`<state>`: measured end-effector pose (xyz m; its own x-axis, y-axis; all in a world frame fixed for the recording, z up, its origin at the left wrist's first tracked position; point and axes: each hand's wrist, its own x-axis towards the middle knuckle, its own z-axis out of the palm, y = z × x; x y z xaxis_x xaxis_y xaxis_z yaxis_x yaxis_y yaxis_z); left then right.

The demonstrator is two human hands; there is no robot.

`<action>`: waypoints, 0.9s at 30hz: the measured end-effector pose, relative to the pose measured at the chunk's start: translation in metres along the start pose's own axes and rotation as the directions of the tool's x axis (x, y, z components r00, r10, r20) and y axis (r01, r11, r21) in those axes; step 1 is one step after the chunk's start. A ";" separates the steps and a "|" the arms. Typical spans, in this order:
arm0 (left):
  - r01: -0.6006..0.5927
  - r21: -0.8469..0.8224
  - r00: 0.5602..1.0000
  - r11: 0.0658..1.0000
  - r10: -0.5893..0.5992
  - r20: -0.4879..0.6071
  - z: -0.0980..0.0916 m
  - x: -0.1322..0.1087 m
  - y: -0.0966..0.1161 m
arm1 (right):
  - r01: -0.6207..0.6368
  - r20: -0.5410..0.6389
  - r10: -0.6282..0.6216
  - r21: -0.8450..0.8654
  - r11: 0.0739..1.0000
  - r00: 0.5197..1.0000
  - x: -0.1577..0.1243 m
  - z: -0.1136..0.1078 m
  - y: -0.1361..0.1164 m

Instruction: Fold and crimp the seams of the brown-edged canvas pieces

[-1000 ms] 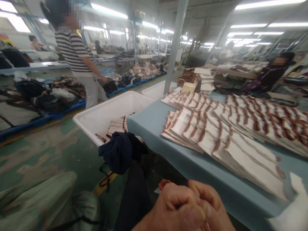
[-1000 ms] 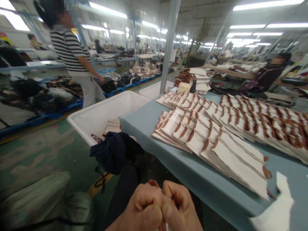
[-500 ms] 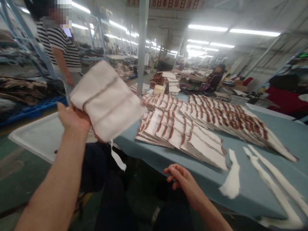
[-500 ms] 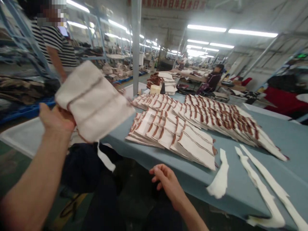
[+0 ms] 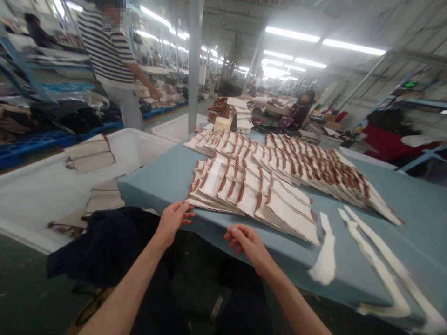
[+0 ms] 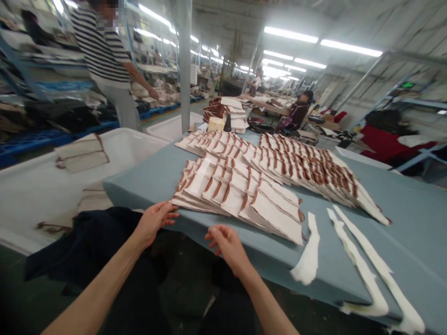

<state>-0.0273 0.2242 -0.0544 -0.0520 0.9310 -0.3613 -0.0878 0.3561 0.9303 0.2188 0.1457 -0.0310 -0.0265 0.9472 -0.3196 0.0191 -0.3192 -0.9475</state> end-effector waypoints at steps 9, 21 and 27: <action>-0.101 0.180 0.994 0.978 0.091 0.062 0.035 0.014 0.001 | -0.075 -0.037 0.075 0.003 0.997 0.997 0.072 0.012 -0.016; -0.393 0.276 0.917 0.877 0.395 0.051 0.014 -0.064 0.006 | 0.040 -0.052 -0.038 0.020 0.999 0.998 0.080 -0.003 -0.028; -0.603 0.523 0.709 0.602 0.705 0.007 -0.006 -0.165 0.018 | 0.193 0.004 -0.193 -0.060 0.979 0.981 0.077 -0.005 -0.017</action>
<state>-0.0264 0.0766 0.0211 -0.0922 0.9117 0.4004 0.4991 -0.3056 0.8109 0.2210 0.2245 -0.0400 -0.0338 0.9908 -0.1307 0.0735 -0.1280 -0.9890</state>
